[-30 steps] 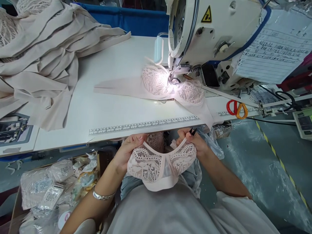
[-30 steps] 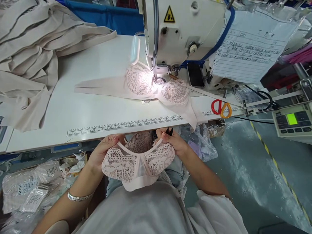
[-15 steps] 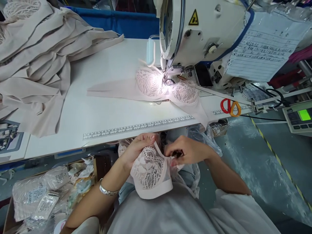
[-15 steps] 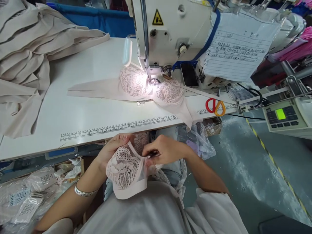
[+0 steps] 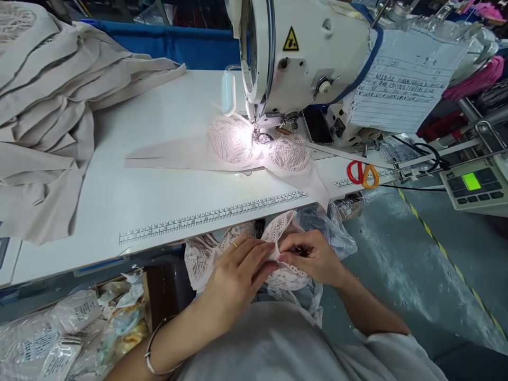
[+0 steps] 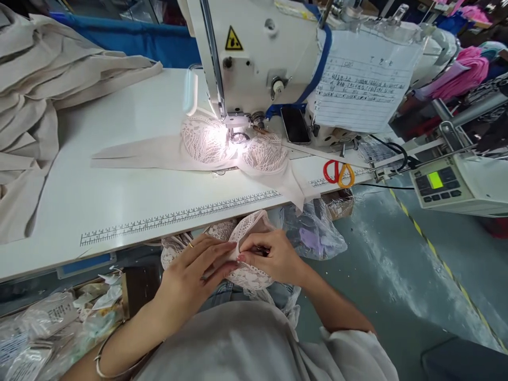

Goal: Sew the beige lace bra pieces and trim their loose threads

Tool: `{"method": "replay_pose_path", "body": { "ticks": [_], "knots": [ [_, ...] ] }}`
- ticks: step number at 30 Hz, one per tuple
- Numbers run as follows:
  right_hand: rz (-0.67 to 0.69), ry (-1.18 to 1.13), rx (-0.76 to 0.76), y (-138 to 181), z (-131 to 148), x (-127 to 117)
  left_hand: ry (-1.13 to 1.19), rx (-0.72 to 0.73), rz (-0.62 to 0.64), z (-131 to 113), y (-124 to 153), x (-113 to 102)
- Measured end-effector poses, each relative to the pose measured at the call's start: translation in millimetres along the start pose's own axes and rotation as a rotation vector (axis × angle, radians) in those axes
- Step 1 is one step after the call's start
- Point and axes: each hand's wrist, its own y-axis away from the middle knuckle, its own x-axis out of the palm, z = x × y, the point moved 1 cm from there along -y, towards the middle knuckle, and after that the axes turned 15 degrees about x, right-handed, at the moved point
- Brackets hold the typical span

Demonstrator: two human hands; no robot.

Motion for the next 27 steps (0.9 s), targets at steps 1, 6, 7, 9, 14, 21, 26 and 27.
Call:
{"method": "replay_pose_path", "body": {
  "ticks": [1, 6, 7, 9, 14, 21, 26, 27],
  "knots": [
    [-0.023, 0.049, -0.025, 0.3, -0.6, 2.8, -0.020, -0.007, -0.011, 2.1, 0.5, 3.5],
    [-0.178, 0.333, -0.334, -2.3, -8.4, 3.9, -0.097, -0.013, -0.044, 10.8, -0.1, 3.2],
    [-0.244, 0.410, -0.395, -3.7, -10.8, 1.7, -0.108, -0.012, -0.051, 11.4, -0.1, 1.6],
    [-0.329, 0.551, -0.455, -7.0, -15.2, -3.7, -0.101, -0.019, -0.064, 12.5, 0.5, -1.7],
    [0.020, 0.391, -0.375, -11.5, -18.9, -17.9, 0.106, -0.167, -0.080, 21.2, 6.8, -14.8],
    [0.117, 0.176, -0.199, -7.2, -20.6, -45.5, 0.241, -0.373, -0.216, 42.5, 30.9, -33.6],
    [-0.107, 0.251, -0.336, -9.0, -22.7, -46.0, 0.157, -0.379, -0.306, 43.5, 40.1, -31.3],
    [-0.161, 0.257, -0.348, -9.7, -22.2, -43.8, 0.133, -0.375, -0.315, 43.5, 40.6, -30.1]
  ]
}}
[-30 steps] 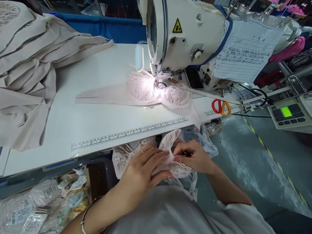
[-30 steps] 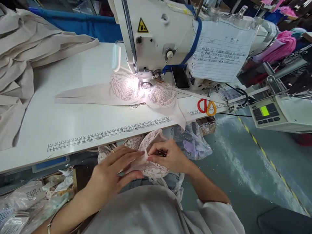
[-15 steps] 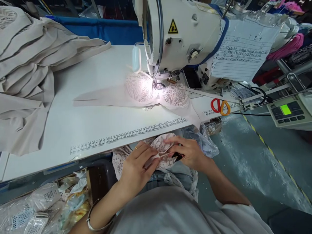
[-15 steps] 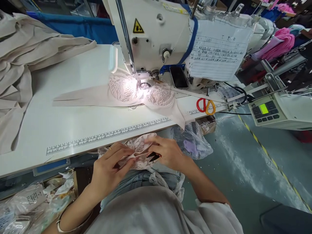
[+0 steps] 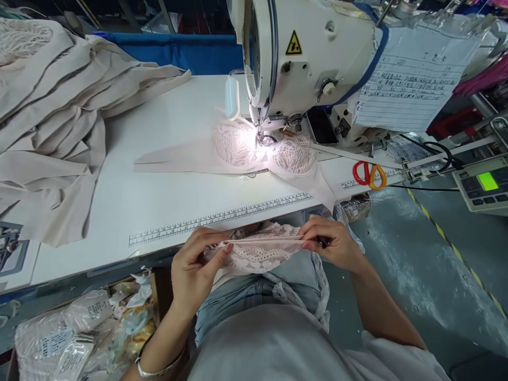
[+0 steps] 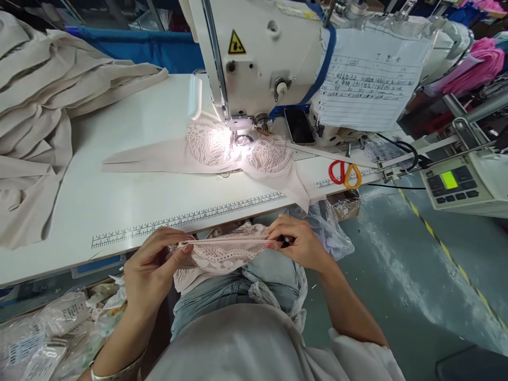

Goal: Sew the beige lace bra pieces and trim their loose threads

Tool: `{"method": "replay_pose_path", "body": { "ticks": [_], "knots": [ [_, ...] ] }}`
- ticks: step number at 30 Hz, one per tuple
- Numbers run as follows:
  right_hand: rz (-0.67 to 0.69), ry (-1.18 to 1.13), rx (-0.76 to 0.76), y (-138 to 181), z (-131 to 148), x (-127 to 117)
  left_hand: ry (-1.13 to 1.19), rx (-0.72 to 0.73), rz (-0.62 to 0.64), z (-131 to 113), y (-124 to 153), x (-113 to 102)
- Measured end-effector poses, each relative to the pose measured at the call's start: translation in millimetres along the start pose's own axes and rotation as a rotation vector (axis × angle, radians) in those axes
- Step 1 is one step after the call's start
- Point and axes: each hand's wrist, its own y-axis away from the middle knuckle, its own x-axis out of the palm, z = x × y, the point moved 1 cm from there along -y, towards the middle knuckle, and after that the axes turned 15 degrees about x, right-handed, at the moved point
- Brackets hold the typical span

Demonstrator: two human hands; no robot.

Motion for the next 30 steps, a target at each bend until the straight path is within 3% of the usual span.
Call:
{"method": "replay_pose_path", "body": {
  "ticks": [6, 10, 16, 22, 25, 30],
  "knots": [
    [-0.219, 0.047, 0.035, -0.2, 4.7, 13.7, -0.076, 0.013, -0.042, 4.8, 2.7, 2.9],
    [-0.262, 0.121, 0.190, -0.1, 2.5, 18.0, -0.103, -0.014, -0.064, 6.6, 3.3, 1.4],
    [-0.209, 0.076, 0.210, -8.1, 7.2, 12.7, -0.053, -0.061, -0.072, 5.7, 0.9, 2.7],
    [0.005, -0.149, 0.230, -13.8, 19.2, -8.7, 0.071, -0.041, -0.055, 6.5, 1.7, 1.8],
    [0.138, -0.251, 0.229, -15.9, 24.0, -16.9, 0.168, -0.050, 0.050, 5.3, -2.1, -1.8],
    [0.214, -0.222, 0.210, -21.0, 41.7, 1.4, 0.220, 0.079, 0.436, -10.7, -13.3, 11.5]
  ]
}}
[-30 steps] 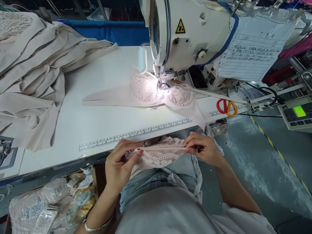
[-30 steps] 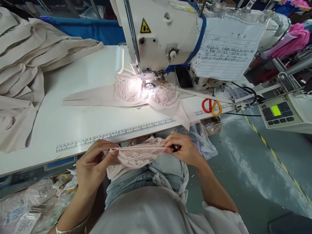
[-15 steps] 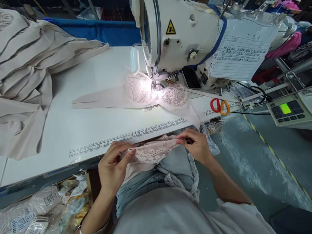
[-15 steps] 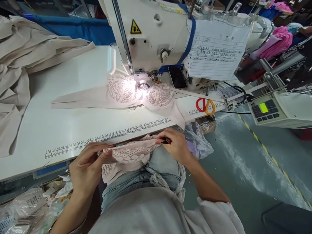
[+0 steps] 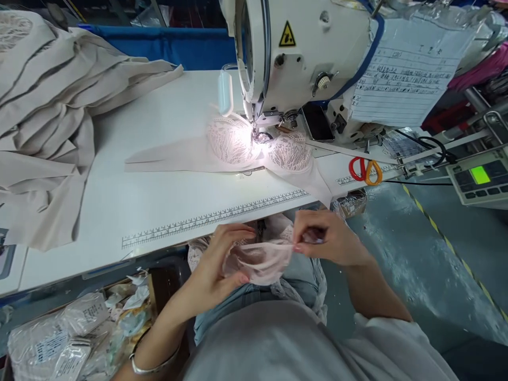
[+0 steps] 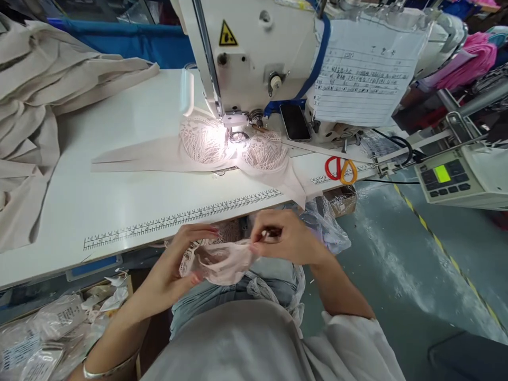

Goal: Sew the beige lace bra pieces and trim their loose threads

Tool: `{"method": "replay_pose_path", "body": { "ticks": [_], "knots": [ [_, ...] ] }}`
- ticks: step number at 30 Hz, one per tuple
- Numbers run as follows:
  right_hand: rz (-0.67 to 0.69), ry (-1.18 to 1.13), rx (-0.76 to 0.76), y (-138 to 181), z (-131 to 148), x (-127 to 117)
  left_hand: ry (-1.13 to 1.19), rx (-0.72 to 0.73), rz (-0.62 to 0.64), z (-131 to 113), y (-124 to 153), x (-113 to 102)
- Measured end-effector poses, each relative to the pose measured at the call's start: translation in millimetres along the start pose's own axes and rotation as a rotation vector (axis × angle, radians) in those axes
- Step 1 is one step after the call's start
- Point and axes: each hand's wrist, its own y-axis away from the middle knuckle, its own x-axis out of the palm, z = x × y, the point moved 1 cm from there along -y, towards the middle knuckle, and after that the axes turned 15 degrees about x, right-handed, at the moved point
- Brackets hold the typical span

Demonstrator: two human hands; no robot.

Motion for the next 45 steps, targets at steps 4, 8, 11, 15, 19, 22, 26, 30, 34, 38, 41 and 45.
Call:
{"method": "replay_pose_path", "body": {
  "ticks": [4, 8, 11, 15, 19, 22, 26, 30, 34, 38, 41, 45],
  "knots": [
    [0.002, 0.144, -0.026, -7.3, 5.2, 26.4, 0.002, 0.082, -0.024, -7.0, -14.9, 22.4],
    [0.009, 0.175, -0.028, -7.3, -5.2, 26.7, 0.042, 0.033, -0.096, -6.2, -21.2, 27.8],
    [0.021, 0.134, -0.022, -5.3, -16.7, 18.3, 0.086, -0.021, -0.111, -2.9, -21.1, 22.6],
    [0.022, 0.147, -0.114, -6.1, -23.3, 12.7, 0.089, -0.054, -0.116, 0.0, -19.6, 18.3],
    [0.024, 0.087, -0.152, -8.1, -22.5, 11.7, 0.087, -0.056, -0.131, -0.7, -20.5, 18.3],
    [-0.032, 0.026, -0.169, -7.6, -21.0, 11.6, 0.162, -0.113, -0.131, -1.8, -21.5, 20.0],
    [-0.082, -0.011, -0.134, -6.3, -21.6, 13.6, 0.279, -0.256, -0.154, -1.3, -20.3, 23.5],
    [-0.090, -0.024, -0.077, -6.0, -23.3, 16.0, 0.310, -0.310, -0.173, 0.4, -19.7, 25.8],
    [-0.089, -0.135, 0.002, -5.3, -19.9, 17.4, 0.379, -0.361, -0.194, 0.8, -24.8, 25.4],
    [-0.104, -0.174, 0.066, -3.9, -13.2, 21.4, 0.382, -0.414, -0.185, -1.7, -32.9, 26.3],
    [-0.084, -0.132, 0.084, -4.0, -10.7, 26.6, 0.324, -0.420, -0.116, -3.6, -36.0, 30.9],
    [-0.151, -0.036, 0.050, -5.0, -13.2, 26.1, 0.226, -0.453, -0.111, -3.8, -35.7, 35.7]
  ]
}}
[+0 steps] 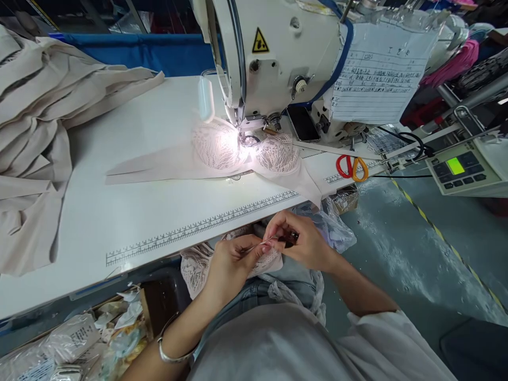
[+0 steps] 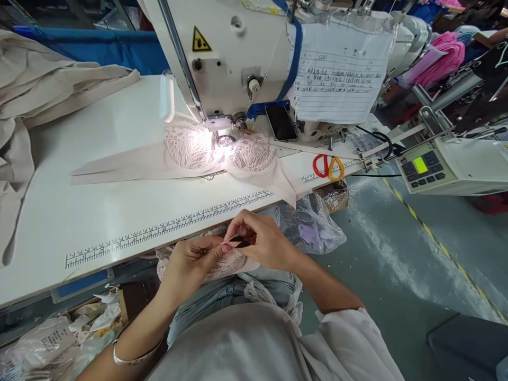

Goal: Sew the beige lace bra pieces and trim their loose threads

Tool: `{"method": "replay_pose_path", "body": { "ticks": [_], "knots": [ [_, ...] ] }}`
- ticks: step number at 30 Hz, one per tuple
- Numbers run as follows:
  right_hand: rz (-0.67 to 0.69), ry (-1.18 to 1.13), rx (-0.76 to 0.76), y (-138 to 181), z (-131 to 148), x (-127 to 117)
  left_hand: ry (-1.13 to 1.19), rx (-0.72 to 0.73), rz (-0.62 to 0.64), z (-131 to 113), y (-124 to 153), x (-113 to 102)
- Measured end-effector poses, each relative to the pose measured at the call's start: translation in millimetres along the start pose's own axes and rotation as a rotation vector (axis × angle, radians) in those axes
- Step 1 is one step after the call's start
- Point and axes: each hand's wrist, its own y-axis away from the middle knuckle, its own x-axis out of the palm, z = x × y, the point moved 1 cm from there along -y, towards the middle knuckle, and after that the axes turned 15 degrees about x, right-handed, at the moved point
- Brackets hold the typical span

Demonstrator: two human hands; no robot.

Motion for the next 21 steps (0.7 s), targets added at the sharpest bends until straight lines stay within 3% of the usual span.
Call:
{"method": "replay_pose_path", "body": {
  "ticks": [4, 8, 12, 16, 21],
  "knots": [
    [-0.193, 0.023, -0.044, 1.9, -7.8, -11.7, 0.051, -0.036, -0.061, 2.4, -1.0, -0.7],
    [-0.041, 0.011, 0.083, 6.9, -14.8, -17.8, 0.154, -0.055, -0.075, 6.0, -2.1, -1.9],
    [0.135, 0.073, 0.111, 7.8, -14.7, -15.5, 0.194, -0.076, -0.091, 5.6, -2.7, -1.8],
    [0.191, 0.017, 0.191, 4.7, -16.3, -8.9, 0.221, -0.099, -0.110, 3.7, -3.9, -1.5],
    [0.201, -0.085, 0.186, 0.5, -16.5, 0.2, 0.227, -0.103, -0.103, 4.8, -3.1, -1.8]
  ]
}}
